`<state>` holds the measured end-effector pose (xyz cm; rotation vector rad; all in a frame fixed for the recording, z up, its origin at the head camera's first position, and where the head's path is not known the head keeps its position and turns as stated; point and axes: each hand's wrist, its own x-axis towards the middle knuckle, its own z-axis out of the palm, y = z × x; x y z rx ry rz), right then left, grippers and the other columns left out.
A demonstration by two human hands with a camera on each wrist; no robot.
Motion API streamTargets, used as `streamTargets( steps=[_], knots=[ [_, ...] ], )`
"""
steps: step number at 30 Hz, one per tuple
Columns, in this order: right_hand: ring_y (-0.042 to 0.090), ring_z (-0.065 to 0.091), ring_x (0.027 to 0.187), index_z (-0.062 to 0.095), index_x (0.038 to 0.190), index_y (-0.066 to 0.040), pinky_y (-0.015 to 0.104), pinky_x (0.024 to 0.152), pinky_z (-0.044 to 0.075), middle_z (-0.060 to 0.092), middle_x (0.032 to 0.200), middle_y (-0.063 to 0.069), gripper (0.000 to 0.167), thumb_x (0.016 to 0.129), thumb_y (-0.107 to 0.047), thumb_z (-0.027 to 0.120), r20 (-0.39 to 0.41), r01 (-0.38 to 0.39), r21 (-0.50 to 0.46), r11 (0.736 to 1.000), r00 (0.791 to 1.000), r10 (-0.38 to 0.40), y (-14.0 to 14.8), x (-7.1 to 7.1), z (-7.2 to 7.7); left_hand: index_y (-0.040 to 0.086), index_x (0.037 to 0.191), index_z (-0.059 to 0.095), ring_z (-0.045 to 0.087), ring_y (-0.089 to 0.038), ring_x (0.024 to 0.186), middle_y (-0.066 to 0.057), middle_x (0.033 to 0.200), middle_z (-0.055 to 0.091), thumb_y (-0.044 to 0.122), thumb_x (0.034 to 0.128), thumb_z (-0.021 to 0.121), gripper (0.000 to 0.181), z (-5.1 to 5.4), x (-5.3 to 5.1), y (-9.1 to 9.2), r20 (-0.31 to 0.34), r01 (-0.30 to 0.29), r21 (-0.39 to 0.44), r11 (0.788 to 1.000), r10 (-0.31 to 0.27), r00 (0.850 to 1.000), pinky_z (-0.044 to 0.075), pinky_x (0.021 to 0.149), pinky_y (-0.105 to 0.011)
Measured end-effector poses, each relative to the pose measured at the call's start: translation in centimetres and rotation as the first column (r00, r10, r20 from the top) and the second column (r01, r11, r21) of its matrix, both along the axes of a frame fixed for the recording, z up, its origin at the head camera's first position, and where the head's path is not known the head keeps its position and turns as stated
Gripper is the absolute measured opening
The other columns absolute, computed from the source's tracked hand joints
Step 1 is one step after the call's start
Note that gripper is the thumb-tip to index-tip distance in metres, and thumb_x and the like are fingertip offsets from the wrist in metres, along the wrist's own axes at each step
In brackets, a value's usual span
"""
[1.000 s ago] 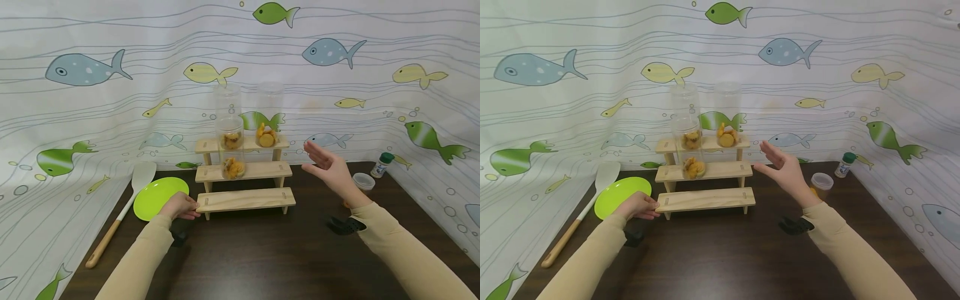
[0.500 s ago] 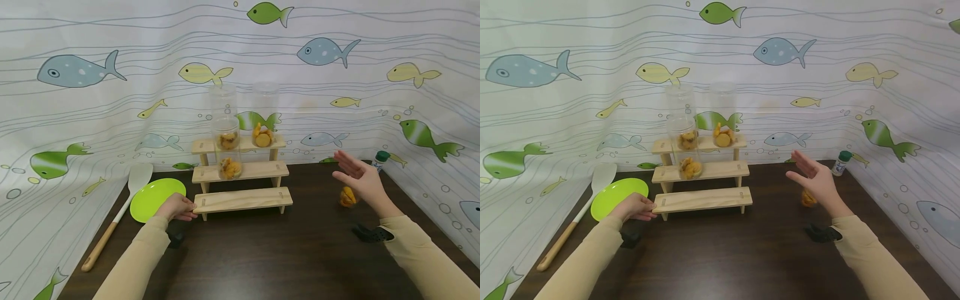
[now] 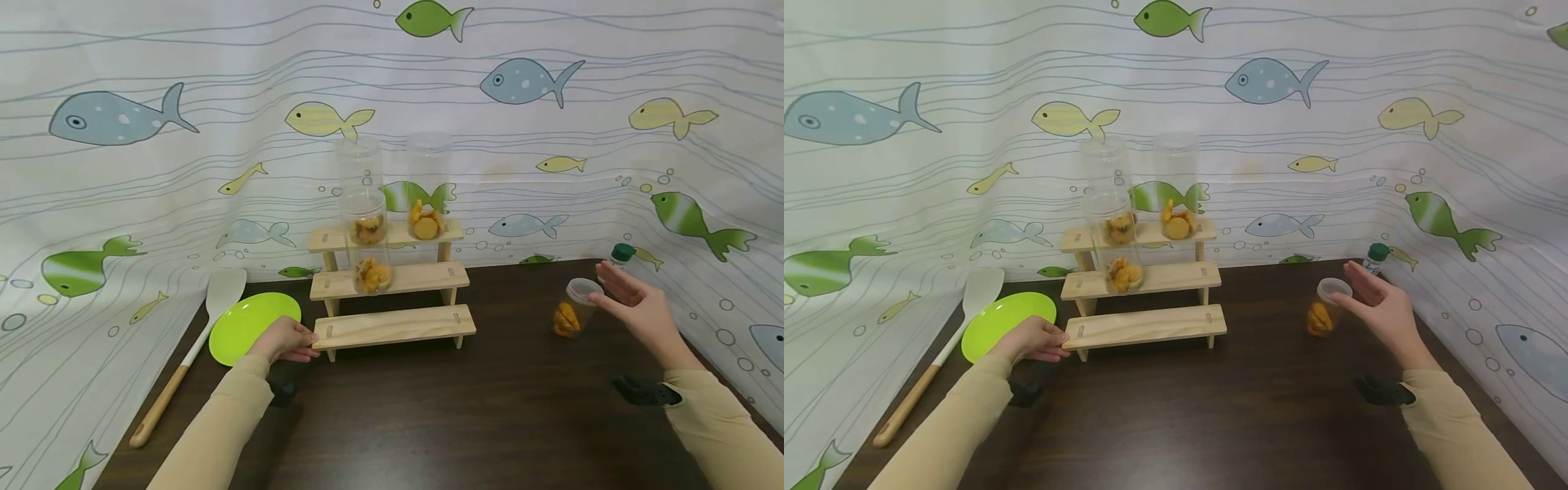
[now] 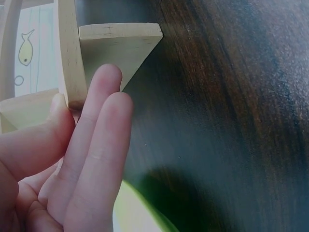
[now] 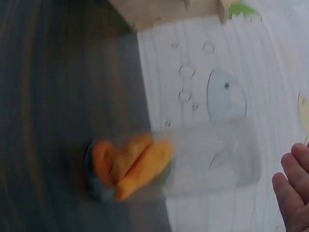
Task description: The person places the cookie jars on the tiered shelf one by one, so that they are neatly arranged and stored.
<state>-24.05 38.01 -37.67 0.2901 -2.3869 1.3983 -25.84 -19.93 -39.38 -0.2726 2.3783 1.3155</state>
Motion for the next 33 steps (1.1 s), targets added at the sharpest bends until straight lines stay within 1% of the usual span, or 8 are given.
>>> streamTargets(
  steps=[3, 8, 14, 17, 20, 23, 27, 33],
  knots=[
    [-0.017, 0.051, 0.109, 0.042, 0.143, -0.006, 0.002, 0.082, 0.044, 0.054, 0.124, -0.027, 0.061, 0.087, -0.004, 0.067, 0.007, 0.015, -0.03, 0.999, 1.0, -0.015, 0.8, -0.3, -0.7, -0.016, 0.111, 0.058, 0.071, -0.028, 0.082, -0.017, 0.086, 0.069, 0.007, 0.093, 0.059, 0.029, -0.1, 0.0, -0.2, 0.001, 0.002, -0.002, 1.0, -0.002, 1.0, 0.059, 0.068, -0.033],
    [-0.02, 0.051, 0.103, 0.043, 0.14, 0.001, 0.001, 0.08, 0.043, 0.055, 0.118, -0.03, 0.061, 0.086, -0.009, 0.07, 0.037, 0.052, -0.031, 0.998, 0.998, -0.051, 1.5, -1.0, -2.0, -0.016, 0.112, 0.057, 0.071, -0.027, 0.081, -0.017, 0.086, 0.069, 0.007, 0.093, 0.059, 0.03, -0.1, 0.0, -0.3, 0.003, 0.005, 0.002, 1.0, -0.005, 1.0, 0.059, 0.069, -0.033],
    [-0.024, 0.048, 0.098, 0.039, 0.141, 0.002, 0.0, 0.077, 0.044, 0.051, 0.135, -0.014, 0.065, 0.087, -0.018, 0.07, 0.108, 0.072, -0.019, 0.997, 0.992, -0.069, 1.9, -1.2, -3.4, -0.017, 0.112, 0.057, 0.071, -0.028, 0.082, -0.019, 0.088, 0.069, 0.007, 0.0933, 0.058, 0.03, -0.1, 0.0, -0.2, 0.003, 0.004, 0.014, 1.0, -0.004, 1.0, 0.059, 0.069, -0.033],
    [-0.026, 0.046, 0.095, 0.039, 0.143, 0.0, 0.0, 0.075, 0.044, 0.049, 0.138, -0.006, 0.067, 0.088, -0.024, 0.069, 0.142, 0.094, 0.014, 0.995, 0.985, -0.095, 1.8, -1.2, -3.8, -0.017, 0.112, 0.057, 0.071, -0.029, 0.083, -0.019, 0.089, 0.069, 0.006, 0.0933, 0.058, 0.03, -0.1, 0.0, -0.1, 0.007, 0.004, 0.016, 1.0, -0.005, 1.0, 0.059, 0.07, -0.034],
    [-0.027, 0.045, 0.091, 0.039, 0.143, -0.001, 0.0, 0.072, 0.045, 0.047, 0.14, 0.013, 0.067, 0.088, -0.03, 0.068, 0.156, 0.124, 0.064, 0.99, 0.979, -0.133, 1.6, -1.2, -3.9, -0.016, 0.112, 0.057, 0.071, -0.03, 0.084, -0.018, 0.088, 0.069, 0.006, 0.093, 0.059, 0.029, -0.2, 0.0, -0.1, 0.008, 0.0, 0.015, 1.0, 0.0, 1.0, 0.059, 0.07, -0.034],
    [-0.027, 0.043, 0.088, 0.04, 0.142, 0.0, 0.0, 0.069, 0.044, 0.043, 0.138, 0.03, 0.067, 0.089, -0.031, 0.067, 0.152, 0.148, 0.095, 0.984, 0.975, -0.162, 1.4, -1.4, -3.9, -0.017, 0.112, 0.057, 0.071, -0.03, 0.085, -0.018, 0.088, 0.069, 0.006, 0.0931, 0.058, 0.029, -0.2, 0.0, -0.1, 0.005, 0.003, 0.02, 1.0, -0.003, 1.0, 0.059, 0.07, -0.034],
    [-0.026, 0.042, 0.086, 0.042, 0.141, -0.001, -0.001, 0.067, 0.043, 0.042, 0.136, 0.036, 0.066, 0.088, -0.031, 0.068, 0.148, 0.17, 0.105, 0.98, 0.972, -0.184, 1.2, -1.8, -4.0, -0.016, 0.111, 0.058, 0.071, -0.03, 0.085, -0.018, 0.087, 0.069, 0.006, 0.093, 0.059, 0.029, -0.2, 0.1, -0.1, 0.0, 0.003, 0.017, 1.0, -0.003, 1.0, 0.059, 0.07, -0.034],
    [-0.025, 0.042, 0.085, 0.044, 0.14, -0.002, -0.001, 0.066, 0.043, 0.043, 0.135, 0.036, 0.064, 0.088, -0.031, 0.068, 0.133, 0.187, 0.105, 0.977, 0.971, -0.2, 0.9, -2.0, -4.1, -0.016, 0.111, 0.058, 0.071, -0.031, 0.085, -0.018, 0.088, 0.069, 0.006, 0.093, 0.058, 0.028, -0.2, 0.0, -0.2, 0.001, 0.005, 0.014, 1.0, -0.005, 1.0, 0.059, 0.07, -0.034]
  ],
)
